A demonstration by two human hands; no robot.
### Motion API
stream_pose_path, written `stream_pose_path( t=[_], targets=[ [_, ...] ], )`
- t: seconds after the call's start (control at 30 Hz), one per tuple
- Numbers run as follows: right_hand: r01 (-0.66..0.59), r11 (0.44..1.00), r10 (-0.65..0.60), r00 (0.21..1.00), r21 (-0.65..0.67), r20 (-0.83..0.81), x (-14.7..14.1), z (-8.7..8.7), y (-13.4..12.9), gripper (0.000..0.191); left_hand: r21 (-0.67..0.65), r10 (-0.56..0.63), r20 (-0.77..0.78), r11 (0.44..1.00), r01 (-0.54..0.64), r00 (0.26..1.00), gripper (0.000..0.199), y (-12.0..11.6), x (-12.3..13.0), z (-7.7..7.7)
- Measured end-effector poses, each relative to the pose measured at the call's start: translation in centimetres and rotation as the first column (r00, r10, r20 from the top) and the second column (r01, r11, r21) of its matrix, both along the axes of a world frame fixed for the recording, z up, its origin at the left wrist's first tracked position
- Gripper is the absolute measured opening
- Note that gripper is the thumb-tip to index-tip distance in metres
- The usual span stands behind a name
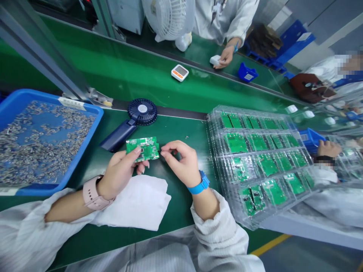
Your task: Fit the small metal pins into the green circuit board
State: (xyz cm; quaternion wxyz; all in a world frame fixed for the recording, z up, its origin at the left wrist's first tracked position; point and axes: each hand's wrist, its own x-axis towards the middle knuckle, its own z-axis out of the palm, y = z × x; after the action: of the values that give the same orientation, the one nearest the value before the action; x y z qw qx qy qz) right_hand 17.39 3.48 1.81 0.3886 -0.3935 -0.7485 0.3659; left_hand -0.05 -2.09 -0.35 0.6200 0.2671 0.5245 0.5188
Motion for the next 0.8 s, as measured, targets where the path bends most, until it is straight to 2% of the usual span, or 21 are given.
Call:
stream_pose_path(
  t=[0.17,0.33,0.67,0.8],
  targets=[
    [-0.050,0.985,0.025,0.989,0.167,0.147,-0.22,0.35,-0.36,0.006,0.006,-0.003,-0.045,1.000,0.003,0.999,0.043,-0.09,0.14,0.22],
    [-0.113,0.948,0.048,0.975,0.297,0.217,-0.11,0.45,-0.27,0.013,0.000,-0.011,-0.070,1.000,0.011,0.997,0.043,-0.07,0.17,0.35],
    [-0.114,0.915,0.002,0.961,0.387,0.278,-0.29,0.37,-0.65,0.019,-0.004,-0.025,-0.090,1.000,0.024,0.996,0.044,-0.01,0.19,0.52],
    [-0.151,0.889,0.007,0.949,0.432,0.316,-0.29,0.40,-0.61,0.020,-0.005,-0.019,-0.092,1.000,0.019,0.996,0.044,0.00,0.18,0.48]
  ],
)
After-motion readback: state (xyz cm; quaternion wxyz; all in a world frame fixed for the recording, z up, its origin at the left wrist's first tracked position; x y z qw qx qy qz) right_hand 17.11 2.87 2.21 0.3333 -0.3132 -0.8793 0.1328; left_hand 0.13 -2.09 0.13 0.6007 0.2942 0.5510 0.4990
